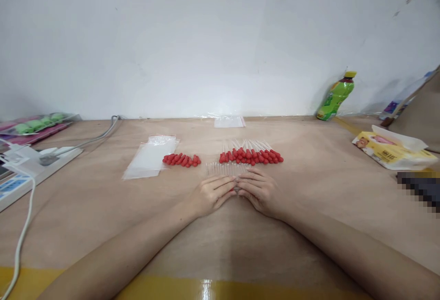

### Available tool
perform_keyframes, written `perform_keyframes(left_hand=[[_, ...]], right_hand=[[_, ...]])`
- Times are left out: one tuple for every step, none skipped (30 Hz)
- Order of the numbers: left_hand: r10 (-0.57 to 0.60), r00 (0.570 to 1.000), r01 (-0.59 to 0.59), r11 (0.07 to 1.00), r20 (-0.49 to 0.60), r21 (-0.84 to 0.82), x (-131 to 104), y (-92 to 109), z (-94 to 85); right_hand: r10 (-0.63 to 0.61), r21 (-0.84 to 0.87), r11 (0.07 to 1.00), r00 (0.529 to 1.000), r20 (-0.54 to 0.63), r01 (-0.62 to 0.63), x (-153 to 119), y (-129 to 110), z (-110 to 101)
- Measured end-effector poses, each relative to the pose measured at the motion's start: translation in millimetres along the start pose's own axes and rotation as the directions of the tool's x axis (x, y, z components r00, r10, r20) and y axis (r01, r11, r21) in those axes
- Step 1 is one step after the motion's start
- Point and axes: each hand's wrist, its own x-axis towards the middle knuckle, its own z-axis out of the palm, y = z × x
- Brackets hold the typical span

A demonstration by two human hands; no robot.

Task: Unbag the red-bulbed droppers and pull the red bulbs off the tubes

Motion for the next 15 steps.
perform_keyframes(left_hand=[[0.006, 1.000, -0.006, 1.000, 0.008, 0.006, 0.9, 0.6, -1.1], [0.006, 1.000, -0.007, 1.000, 0.020, 0.013, 1.8, 1.2, -2.4], [0.006, 1.000, -0.006, 1.000, 0.031, 0.019, 2.5, 1.8, -3.6], [0.004, 0.999, -0.005, 1.000, 0.039, 0.024, 3.1, 2.4, -4.6], [0.004, 0.999, -0.005, 1.000, 0.044, 0.029, 3.3, 2.8, -5.4], [0.001, 0.999, -0.003, 0.999, 0.048, 0.033, 3.3, 3.1, -6.0], [-0.003, 0.999, 0.002, 0.999, 0.050, 0.036, 3.0, 3.2, -6.4], [-0.006, 0.999, 0.004, 0.999, 0.052, 0.036, 2.6, 3.2, -6.7], [-0.009, 0.998, 0.007, 0.999, 0.055, 0.034, 2.2, 3.1, -7.0], [-0.012, 0.998, 0.010, 0.999, 0.060, 0.031, 1.9, 3.0, -7.3], [-0.013, 0.998, 0.011, 1.000, 0.066, 0.027, 1.6, 2.8, -7.9], [-0.014, 0.997, 0.012, 1.000, 0.071, 0.023, 1.4, 2.7, -8.5], [-0.015, 0.997, 0.014, 1.000, 0.078, 0.021, 1.3, 2.5, -9.2], [-0.018, 0.996, 0.016, 1.000, 0.084, 0.019, 1.2, 2.3, -9.9], [-0.019, 0.996, 0.018, 1.000, 0.090, 0.019, 1.2, 2.2, -10.6]], right_hand=[[-0.010, 0.016, 1.000, 1.000, -0.010, 0.010, -0.4, 0.1, 0.6], [-0.018, 0.030, 0.999, 1.000, -0.011, 0.018, -0.7, 0.0, 0.8], [-0.024, 0.041, 0.999, 1.000, -0.005, 0.024, -0.8, -0.3, 0.6], [-0.030, 0.050, 0.998, 1.000, 0.007, 0.030, -0.9, -0.6, 0.0], [-0.037, 0.057, 0.998, 0.999, 0.022, 0.036, -0.8, -1.1, -0.7], [-0.042, 0.060, 0.997, 0.999, 0.034, 0.040, -0.6, -1.6, -1.6], [-0.045, 0.061, 0.997, 0.998, 0.046, 0.043, -0.4, -2.0, -2.5], [-0.048, 0.058, 0.997, 0.997, 0.052, 0.045, -0.3, -2.4, -3.4], [-0.051, 0.056, 0.997, 0.997, 0.053, 0.048, -0.2, -2.7, -4.0], [-0.055, 0.054, 0.997, 0.997, 0.052, 0.053, -0.2, -2.9, -4.5], [-0.059, 0.051, 0.997, 0.997, 0.052, 0.056, -0.4, -2.9, -4.8], [-0.062, 0.048, 0.997, 0.997, 0.050, 0.060, -0.7, -2.7, -5.0], [-0.065, 0.045, 0.997, 0.997, 0.050, 0.063, -1.3, -2.5, -5.1], [-0.069, 0.041, 0.997, 0.997, 0.047, 0.067, -1.9, -2.3, -5.2], [-0.073, 0.037, 0.997, 0.996, 0.045, 0.071, -2.6, -2.1, -5.3]])
